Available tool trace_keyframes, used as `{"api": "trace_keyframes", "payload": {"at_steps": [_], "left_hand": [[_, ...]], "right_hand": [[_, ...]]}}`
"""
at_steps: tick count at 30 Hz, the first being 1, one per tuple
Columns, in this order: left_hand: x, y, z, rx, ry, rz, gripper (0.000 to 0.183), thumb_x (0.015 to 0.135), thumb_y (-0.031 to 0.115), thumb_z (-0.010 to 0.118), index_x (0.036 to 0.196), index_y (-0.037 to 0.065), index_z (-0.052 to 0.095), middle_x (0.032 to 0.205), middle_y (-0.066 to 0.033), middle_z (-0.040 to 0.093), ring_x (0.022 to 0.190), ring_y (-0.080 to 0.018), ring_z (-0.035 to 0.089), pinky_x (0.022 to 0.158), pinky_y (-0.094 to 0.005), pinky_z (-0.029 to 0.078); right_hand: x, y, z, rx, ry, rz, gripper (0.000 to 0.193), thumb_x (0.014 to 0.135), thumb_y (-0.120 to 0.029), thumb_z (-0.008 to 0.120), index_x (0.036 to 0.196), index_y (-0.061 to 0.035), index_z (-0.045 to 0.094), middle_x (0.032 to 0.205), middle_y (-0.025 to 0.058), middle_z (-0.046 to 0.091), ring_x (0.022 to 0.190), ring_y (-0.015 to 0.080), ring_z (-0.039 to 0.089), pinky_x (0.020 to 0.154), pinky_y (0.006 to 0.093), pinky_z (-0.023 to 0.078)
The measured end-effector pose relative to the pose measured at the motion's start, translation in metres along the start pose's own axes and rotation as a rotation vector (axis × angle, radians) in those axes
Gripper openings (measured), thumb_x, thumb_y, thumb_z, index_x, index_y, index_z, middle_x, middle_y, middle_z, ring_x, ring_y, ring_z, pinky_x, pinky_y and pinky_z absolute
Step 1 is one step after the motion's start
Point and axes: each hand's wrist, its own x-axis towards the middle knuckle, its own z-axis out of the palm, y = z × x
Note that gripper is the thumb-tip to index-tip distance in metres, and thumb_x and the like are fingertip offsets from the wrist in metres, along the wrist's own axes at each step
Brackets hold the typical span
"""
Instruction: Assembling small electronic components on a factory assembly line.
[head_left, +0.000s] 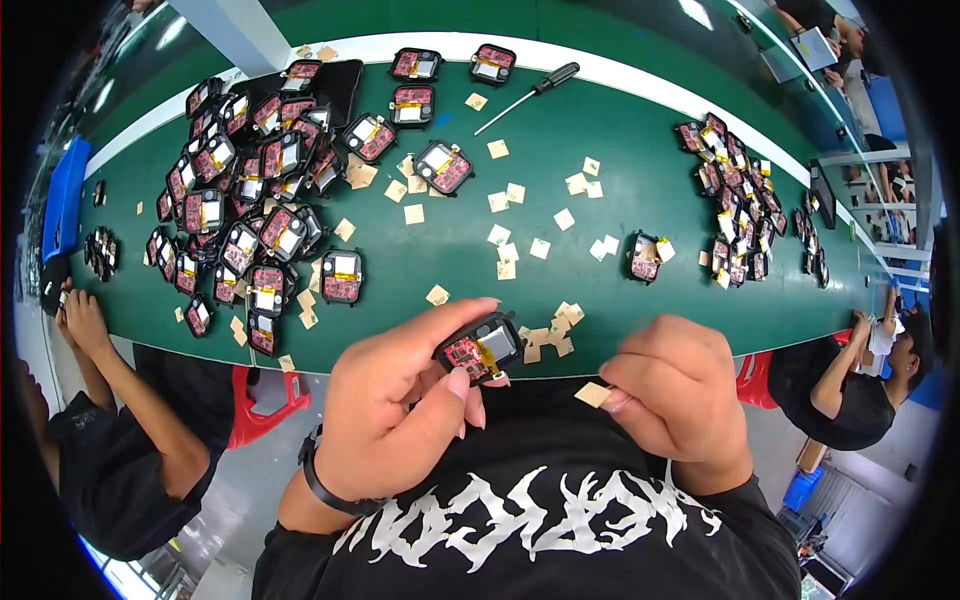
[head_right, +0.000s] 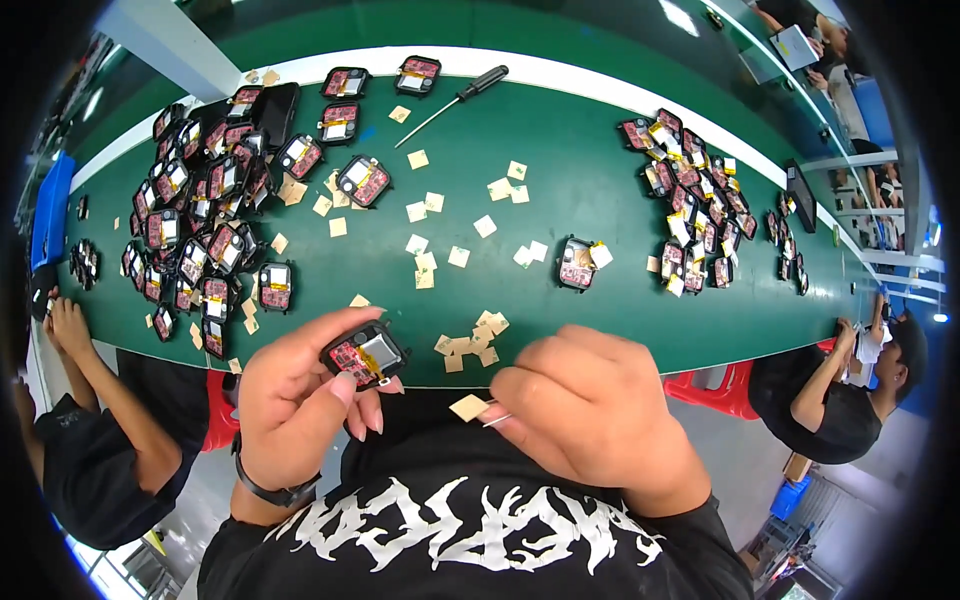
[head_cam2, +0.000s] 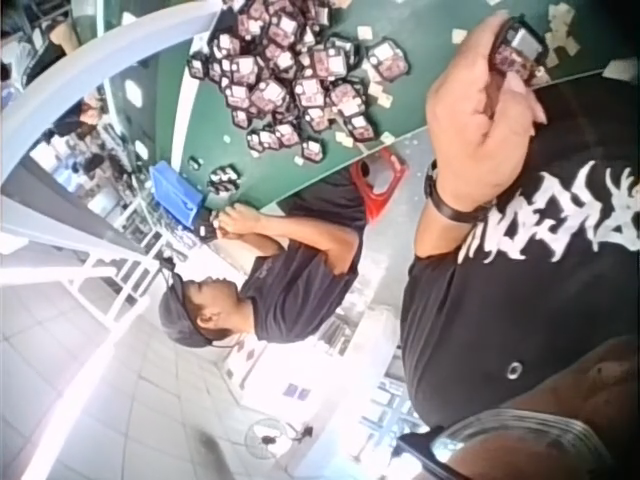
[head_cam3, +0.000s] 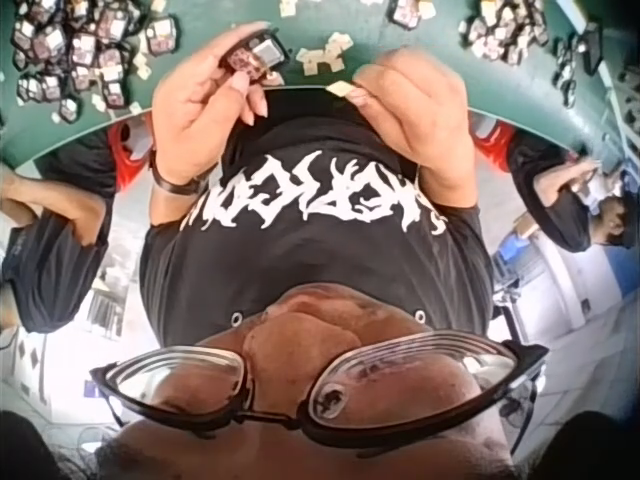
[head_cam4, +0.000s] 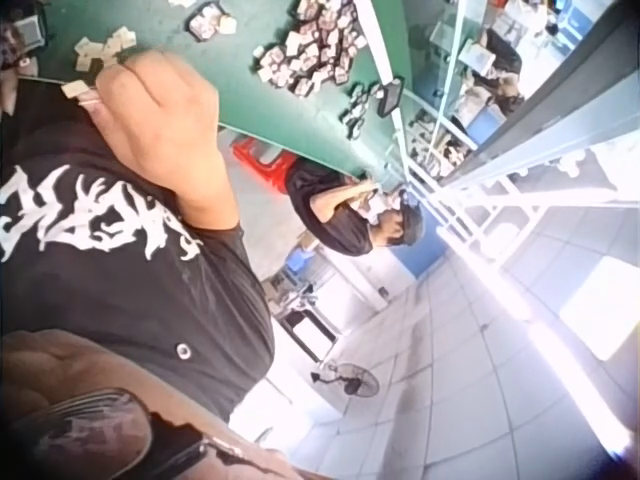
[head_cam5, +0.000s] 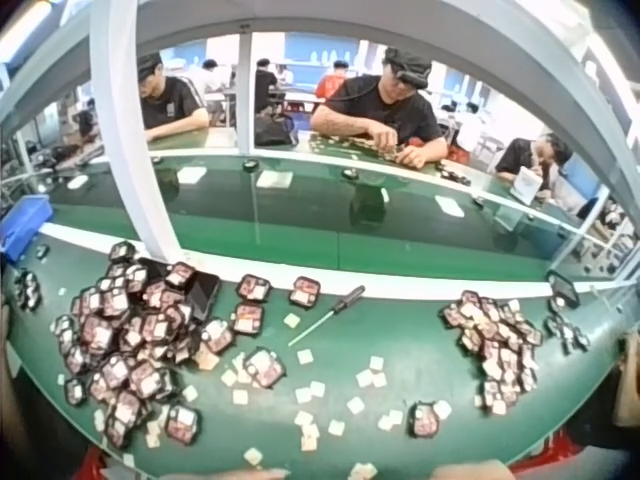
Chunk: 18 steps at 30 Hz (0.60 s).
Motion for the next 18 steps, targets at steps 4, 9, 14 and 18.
{"api": "trace_keyframes", "payload": {"at_steps": [4,9,14,18], "left_hand": [[0.000,-0.001,0.002,-0.045,0.008,0.002,0.048,0.098,0.000,0.048,0.145,-0.009,0.050,0.101,-0.0187,0.073,0.070,-0.0146,0.068,0.058,-0.0230,0.052],[0.002,0.000,0.003,-0.063,-0.020,-0.011,0.048,0.098,0.001,0.048,0.145,-0.009,0.051,0.100,-0.0187,0.073,0.069,-0.0148,0.067,0.057,-0.0226,0.051],[0.002,0.002,0.005,-0.077,-0.020,-0.049,0.047,0.099,0.002,0.049,0.144,-0.010,0.052,0.100,-0.0187,0.073,0.068,-0.0152,0.068,0.057,-0.0225,0.051],[0.002,0.004,0.007,-0.039,-0.023,-0.055,0.045,0.100,0.006,0.049,0.143,-0.011,0.053,0.098,-0.0183,0.073,0.068,-0.0147,0.067,0.057,-0.0227,0.051]], "right_hand": [[-0.005,-0.002,-0.008,-0.023,-0.035,0.045,0.031,0.072,-0.026,0.088,0.084,-0.0075,0.065,0.074,0.0035,0.057,0.057,0.0212,0.055,0.050,0.0328,0.042],[0.009,-0.014,-0.012,-0.142,-0.095,0.115,0.033,0.074,-0.026,0.088,0.087,-0.0060,0.065,0.076,0.0050,0.058,0.060,0.0210,0.056,0.051,0.0332,0.043],[0.008,-0.014,0.001,-0.092,-0.001,-0.033,0.027,0.074,-0.013,0.080,0.094,-0.0014,0.066,0.087,0.0096,0.063,0.066,0.0229,0.059,0.056,0.0340,0.050],[0.013,-0.016,0.001,-0.159,0.032,-0.187,0.028,0.068,-0.009,0.072,0.095,0.0005,0.067,0.091,0.0108,0.065,0.069,0.0212,0.061,0.058,0.0318,0.052]]}}
